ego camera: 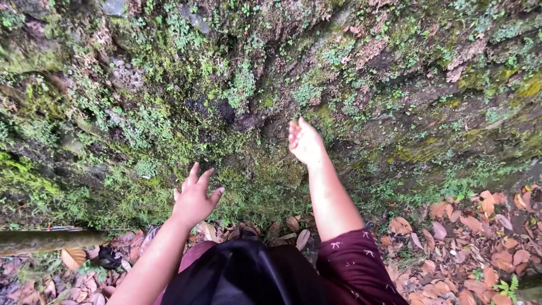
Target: Picking moss and weeds off a stone wall and a water pipe.
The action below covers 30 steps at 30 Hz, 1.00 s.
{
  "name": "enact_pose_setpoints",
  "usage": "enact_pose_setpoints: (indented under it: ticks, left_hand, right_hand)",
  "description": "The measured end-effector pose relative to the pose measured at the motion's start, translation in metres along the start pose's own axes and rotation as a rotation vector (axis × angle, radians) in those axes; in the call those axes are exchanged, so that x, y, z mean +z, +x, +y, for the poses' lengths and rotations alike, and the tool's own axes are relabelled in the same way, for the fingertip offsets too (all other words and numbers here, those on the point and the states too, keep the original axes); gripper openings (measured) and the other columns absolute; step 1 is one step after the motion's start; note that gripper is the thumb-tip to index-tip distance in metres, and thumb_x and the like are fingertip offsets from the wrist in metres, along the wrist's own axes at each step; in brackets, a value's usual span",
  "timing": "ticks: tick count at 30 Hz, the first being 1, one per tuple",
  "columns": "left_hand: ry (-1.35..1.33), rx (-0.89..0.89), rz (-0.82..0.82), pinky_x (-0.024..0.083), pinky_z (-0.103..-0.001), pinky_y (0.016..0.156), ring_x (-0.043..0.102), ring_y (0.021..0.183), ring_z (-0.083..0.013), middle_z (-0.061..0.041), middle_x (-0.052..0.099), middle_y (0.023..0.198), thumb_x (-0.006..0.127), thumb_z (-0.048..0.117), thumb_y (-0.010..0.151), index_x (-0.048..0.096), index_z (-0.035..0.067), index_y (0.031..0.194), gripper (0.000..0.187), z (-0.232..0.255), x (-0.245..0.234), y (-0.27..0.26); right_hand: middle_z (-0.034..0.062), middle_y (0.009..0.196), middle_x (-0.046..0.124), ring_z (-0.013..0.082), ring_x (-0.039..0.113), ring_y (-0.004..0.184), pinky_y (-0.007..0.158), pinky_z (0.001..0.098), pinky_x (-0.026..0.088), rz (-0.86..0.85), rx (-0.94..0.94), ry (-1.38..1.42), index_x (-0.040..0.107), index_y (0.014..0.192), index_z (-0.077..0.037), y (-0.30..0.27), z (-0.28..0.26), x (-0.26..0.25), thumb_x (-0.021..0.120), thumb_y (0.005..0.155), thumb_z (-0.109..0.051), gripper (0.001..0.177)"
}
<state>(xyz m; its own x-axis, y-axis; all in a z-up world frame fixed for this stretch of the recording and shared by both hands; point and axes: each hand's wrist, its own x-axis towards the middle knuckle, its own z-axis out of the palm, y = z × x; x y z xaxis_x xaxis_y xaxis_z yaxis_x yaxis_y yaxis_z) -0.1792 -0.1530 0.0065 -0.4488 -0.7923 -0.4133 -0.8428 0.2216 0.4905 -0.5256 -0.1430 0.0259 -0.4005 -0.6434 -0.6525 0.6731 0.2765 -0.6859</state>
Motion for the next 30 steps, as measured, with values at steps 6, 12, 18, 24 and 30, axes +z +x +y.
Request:
enact_pose_setpoints:
  ticks: [6, 12, 18, 24, 30]
  left_hand:
    - [0.016, -0.04, -0.032, 0.018, -0.071, 0.119, 0.027, 0.153, -0.0347, -0.009, 0.01, 0.172, 0.06, 0.057, 0.092, 0.037, 0.031, 0.155, 0.072, 0.013, 0.0, 0.001]
    - [0.023, -0.044, -0.011, 0.016, -0.07, 0.119, 0.026, 0.153, -0.0345, -0.01, 0.01, 0.171, 0.059, 0.058, 0.093, 0.037, 0.031, 0.155, 0.071, 0.013, 0.001, 0.002]
    - [-0.032, -0.046, 0.021, 0.018, -0.072, 0.118, 0.029, 0.152, -0.0344, -0.009, 0.015, 0.17, 0.063, 0.056, 0.09, 0.042, 0.031, 0.152, 0.07, 0.012, 0.008, -0.002]
    - [-0.073, -0.026, 0.084, 0.02, -0.07, 0.118, 0.032, 0.15, -0.0356, -0.009, 0.016, 0.17, 0.065, 0.055, 0.088, 0.042, 0.031, 0.152, 0.071, 0.012, 0.004, -0.007]
    - [-0.069, -0.019, 0.087, 0.017, -0.07, 0.119, 0.029, 0.151, -0.0338, -0.007, 0.016, 0.17, 0.062, 0.056, 0.09, 0.042, 0.031, 0.152, 0.069, 0.007, 0.01, -0.009]
  right_hand:
    - [-0.0008, 0.085, 0.067, 0.0054, 0.05, 0.058, 0.049, 0.0164, 0.039, 0.122, 0.045, 0.004, 0.065, 0.102, -0.007, 0.007, -0.018, 0.03, 0.054, 0.1, -0.045, 0.039]
    - [-0.0023, 0.077, 0.059, 0.0056, 0.044, 0.05, 0.044, 0.0189, 0.034, 0.072, 0.056, 0.19, 0.065, 0.1, -0.008, 0.026, -0.011, 0.013, 0.051, 0.104, -0.028, 0.025]
    - [0.0004, 0.071, 0.06, 0.0068, 0.045, 0.05, 0.043, 0.0216, 0.035, -0.084, 0.03, 0.158, 0.059, 0.093, -0.007, -0.005, -0.002, 0.0, 0.051, 0.105, -0.022, 0.021]
    - [0.0055, 0.078, 0.067, 0.0184, 0.063, 0.07, 0.062, 0.0337, 0.051, 0.222, -1.256, -1.325, 0.073, 0.096, -0.007, -0.014, -0.048, 0.017, 0.062, 0.106, -0.022, 0.021]
    - [0.0058, 0.096, 0.071, 0.0267, 0.071, 0.091, 0.077, 0.0388, 0.059, 0.302, -1.624, -1.423, 0.079, 0.112, -0.012, -0.005, -0.068, 0.053, 0.075, 0.087, -0.014, 0.025]
